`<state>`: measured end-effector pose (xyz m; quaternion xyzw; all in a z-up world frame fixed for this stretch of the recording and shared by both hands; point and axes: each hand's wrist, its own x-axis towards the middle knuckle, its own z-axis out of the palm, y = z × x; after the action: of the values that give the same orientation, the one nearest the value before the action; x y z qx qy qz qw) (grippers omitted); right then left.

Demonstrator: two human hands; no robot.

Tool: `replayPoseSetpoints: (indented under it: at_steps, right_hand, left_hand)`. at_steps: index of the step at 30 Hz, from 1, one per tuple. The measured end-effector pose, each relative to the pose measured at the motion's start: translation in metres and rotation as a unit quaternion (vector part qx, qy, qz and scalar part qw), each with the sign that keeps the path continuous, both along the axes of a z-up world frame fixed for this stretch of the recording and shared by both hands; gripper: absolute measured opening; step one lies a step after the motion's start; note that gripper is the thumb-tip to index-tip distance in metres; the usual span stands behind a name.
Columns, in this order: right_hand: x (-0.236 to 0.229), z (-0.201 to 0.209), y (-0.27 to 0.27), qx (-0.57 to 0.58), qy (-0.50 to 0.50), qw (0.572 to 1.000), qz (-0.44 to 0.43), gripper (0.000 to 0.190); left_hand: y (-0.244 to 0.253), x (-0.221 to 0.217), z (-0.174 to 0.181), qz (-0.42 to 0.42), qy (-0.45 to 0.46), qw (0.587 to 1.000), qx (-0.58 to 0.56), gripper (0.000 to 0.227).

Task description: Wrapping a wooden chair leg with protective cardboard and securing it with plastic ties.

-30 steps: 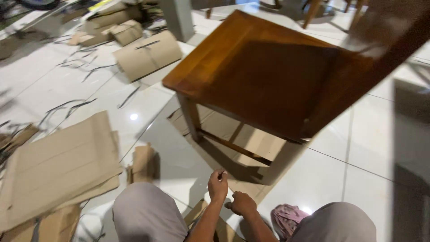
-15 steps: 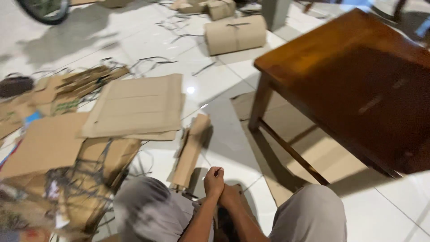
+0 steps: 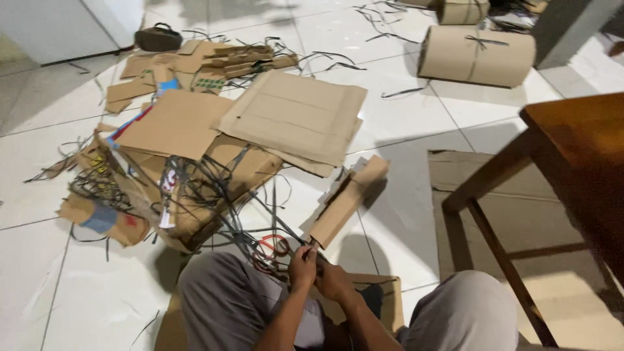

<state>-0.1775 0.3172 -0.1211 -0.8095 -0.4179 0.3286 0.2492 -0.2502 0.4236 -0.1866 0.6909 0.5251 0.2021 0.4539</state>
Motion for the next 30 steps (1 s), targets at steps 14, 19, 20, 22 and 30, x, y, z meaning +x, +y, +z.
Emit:
replayPoseSetpoints:
  at_steps: [14,19,20,22,30]
  right_hand:
    - [0.015,-0.002,0.024,-0.058,0.012,0.996,-0.065,0.083]
    - [0.014,-0.017,0.024,-0.045,0.021,0.996,-0.071,0.073]
    - [0.014,-0.028,0.023,-0.048,0.001,0.997,-0.065,0.075]
    - [0.014,-0.039,0.022,-0.052,-0.019,0.997,-0.060,0.077]
    - [0.013,0.004,0.050,0.045,-0.029,0.984,-0.171,0.037]
  left_hand:
    - [0.049,-0.041,-0.019,0.111,0.043,0.992,-0.051,0.028]
    - [0.054,-0.038,0.025,0.039,0.067,0.991,-0.105,0.032]
    - [0.059,-0.036,-0.001,0.002,0.134,0.989,-0.069,0.025]
    - [0.060,-0.035,-0.029,-0.037,0.198,0.979,-0.033,0.022]
    - [0.020,-0.024,0.021,0.012,-0.009,0.992,0.123,0.019]
